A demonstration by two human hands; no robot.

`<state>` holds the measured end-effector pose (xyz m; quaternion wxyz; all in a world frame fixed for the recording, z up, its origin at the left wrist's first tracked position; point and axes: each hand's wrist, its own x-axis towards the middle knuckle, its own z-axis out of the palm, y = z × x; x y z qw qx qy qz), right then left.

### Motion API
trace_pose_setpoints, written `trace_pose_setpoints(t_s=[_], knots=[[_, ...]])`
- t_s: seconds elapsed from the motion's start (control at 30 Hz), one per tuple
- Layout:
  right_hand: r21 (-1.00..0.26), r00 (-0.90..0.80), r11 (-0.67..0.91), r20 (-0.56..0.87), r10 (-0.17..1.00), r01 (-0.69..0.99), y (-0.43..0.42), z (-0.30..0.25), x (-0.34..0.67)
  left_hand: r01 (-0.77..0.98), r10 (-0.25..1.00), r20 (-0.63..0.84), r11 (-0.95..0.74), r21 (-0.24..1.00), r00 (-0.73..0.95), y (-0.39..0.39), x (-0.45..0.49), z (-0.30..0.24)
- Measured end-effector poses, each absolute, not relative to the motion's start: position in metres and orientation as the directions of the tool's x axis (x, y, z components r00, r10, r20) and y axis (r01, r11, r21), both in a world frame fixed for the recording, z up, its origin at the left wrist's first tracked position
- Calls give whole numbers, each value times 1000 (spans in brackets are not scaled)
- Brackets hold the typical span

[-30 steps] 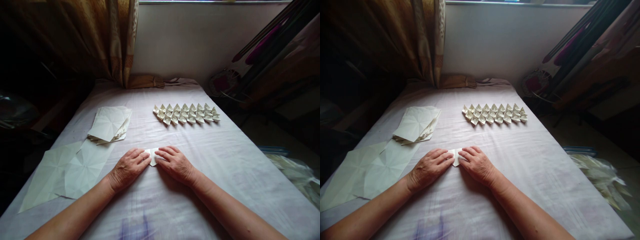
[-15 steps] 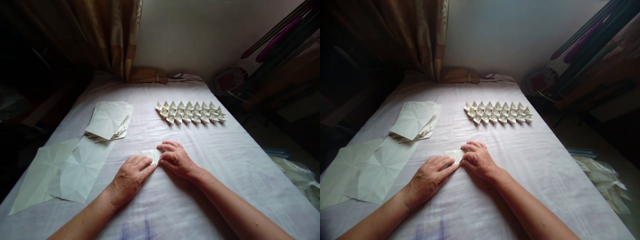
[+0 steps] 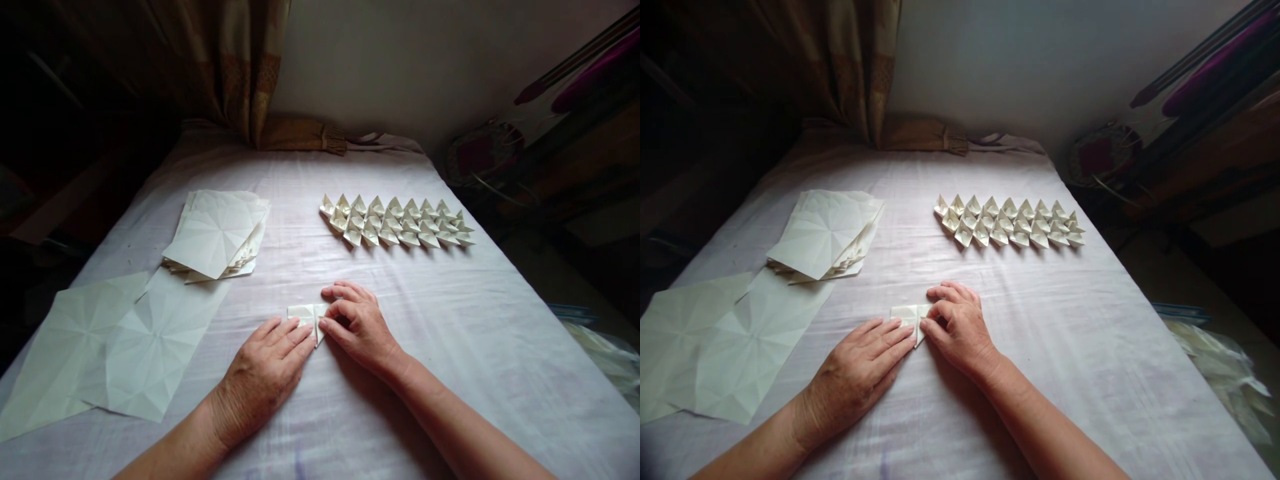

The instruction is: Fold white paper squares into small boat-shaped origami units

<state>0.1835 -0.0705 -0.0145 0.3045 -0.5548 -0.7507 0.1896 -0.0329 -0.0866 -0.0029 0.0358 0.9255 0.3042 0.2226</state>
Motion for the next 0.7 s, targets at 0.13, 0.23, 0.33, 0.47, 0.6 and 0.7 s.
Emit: trace_pose_setpoints(t_s=[0.13, 0.23, 0.33, 0.47, 0.6, 0.7], knots=[[-633, -198, 307, 238, 951, 710, -71, -15, 184, 551, 584, 372, -810, 202, 722, -87, -33, -3], [-627, -250, 339, 229, 941, 702, -73, -13, 189, 547, 578, 354, -814, 194, 735, -88, -34, -4], [-614, -340, 395, 212, 916, 683, -73, -10, 197, 540, 571, 345, -820, 190, 745, -88, -35, -4], [-597, -452, 459, 175, 875, 658, -70, -4, 208, 533, 563, 342, -825, 186, 753, -88, -36, -5], [-603, -506, 488, 156, 848, 632, -67, -2, 215, 533, 553, 321, -832, 154, 769, -88, -35, -3], [-613, -483, 467, 156, 862, 637, -65, -3, 213, 530, 538, 309, -840, 118, 784, -88, -35, 0]])
